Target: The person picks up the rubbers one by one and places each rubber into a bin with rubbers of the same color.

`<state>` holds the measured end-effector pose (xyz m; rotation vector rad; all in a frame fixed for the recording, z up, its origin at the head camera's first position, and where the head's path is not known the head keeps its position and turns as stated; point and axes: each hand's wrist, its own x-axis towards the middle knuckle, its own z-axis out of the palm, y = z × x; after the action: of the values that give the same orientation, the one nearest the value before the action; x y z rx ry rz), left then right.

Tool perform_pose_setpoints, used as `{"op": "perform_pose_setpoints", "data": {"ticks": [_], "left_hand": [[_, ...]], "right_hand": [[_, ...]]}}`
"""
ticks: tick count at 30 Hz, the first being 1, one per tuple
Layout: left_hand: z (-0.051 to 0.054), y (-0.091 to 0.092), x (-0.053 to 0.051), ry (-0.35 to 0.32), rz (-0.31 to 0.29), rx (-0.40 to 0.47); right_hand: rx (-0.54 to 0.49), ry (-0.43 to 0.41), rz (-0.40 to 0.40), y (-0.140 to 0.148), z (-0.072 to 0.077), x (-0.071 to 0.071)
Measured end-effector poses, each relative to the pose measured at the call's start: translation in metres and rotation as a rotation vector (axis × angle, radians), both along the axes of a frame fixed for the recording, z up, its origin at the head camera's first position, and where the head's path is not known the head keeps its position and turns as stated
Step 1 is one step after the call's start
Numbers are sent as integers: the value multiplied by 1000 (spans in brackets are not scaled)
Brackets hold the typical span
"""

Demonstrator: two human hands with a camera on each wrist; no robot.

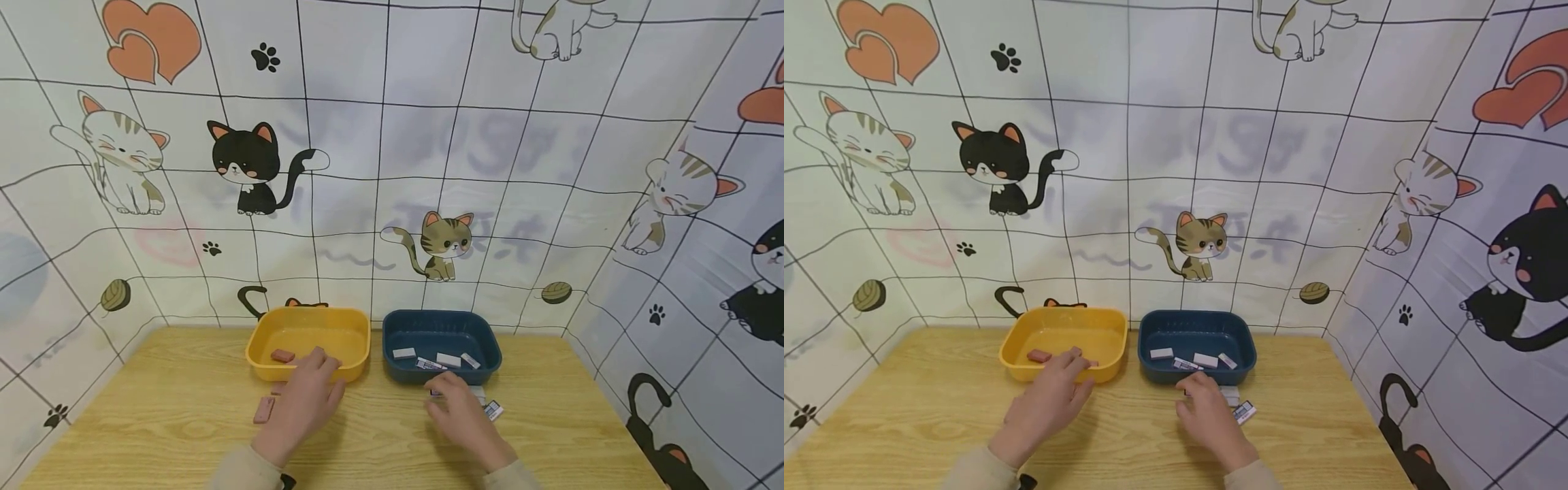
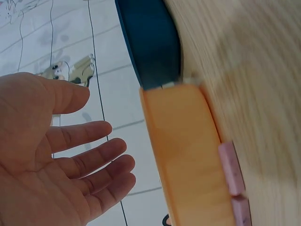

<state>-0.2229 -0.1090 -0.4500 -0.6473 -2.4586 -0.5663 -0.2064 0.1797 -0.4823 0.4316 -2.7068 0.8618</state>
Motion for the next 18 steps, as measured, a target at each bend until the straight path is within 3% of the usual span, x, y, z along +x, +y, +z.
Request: {"op": "perform_pose_setpoints", "data": {"ticks": [5,9,18], "left_hand": [[-2,10,5,-7,-25,-28],[-3,17,10,-61,-25,-35],[-11,29,14,-167,-90,-31]], "right_hand": [[16,-14,-33,13,-5,-1],[25,-31,-56,21,-4,0],[100,-69,-109,35,-2,3]]}}
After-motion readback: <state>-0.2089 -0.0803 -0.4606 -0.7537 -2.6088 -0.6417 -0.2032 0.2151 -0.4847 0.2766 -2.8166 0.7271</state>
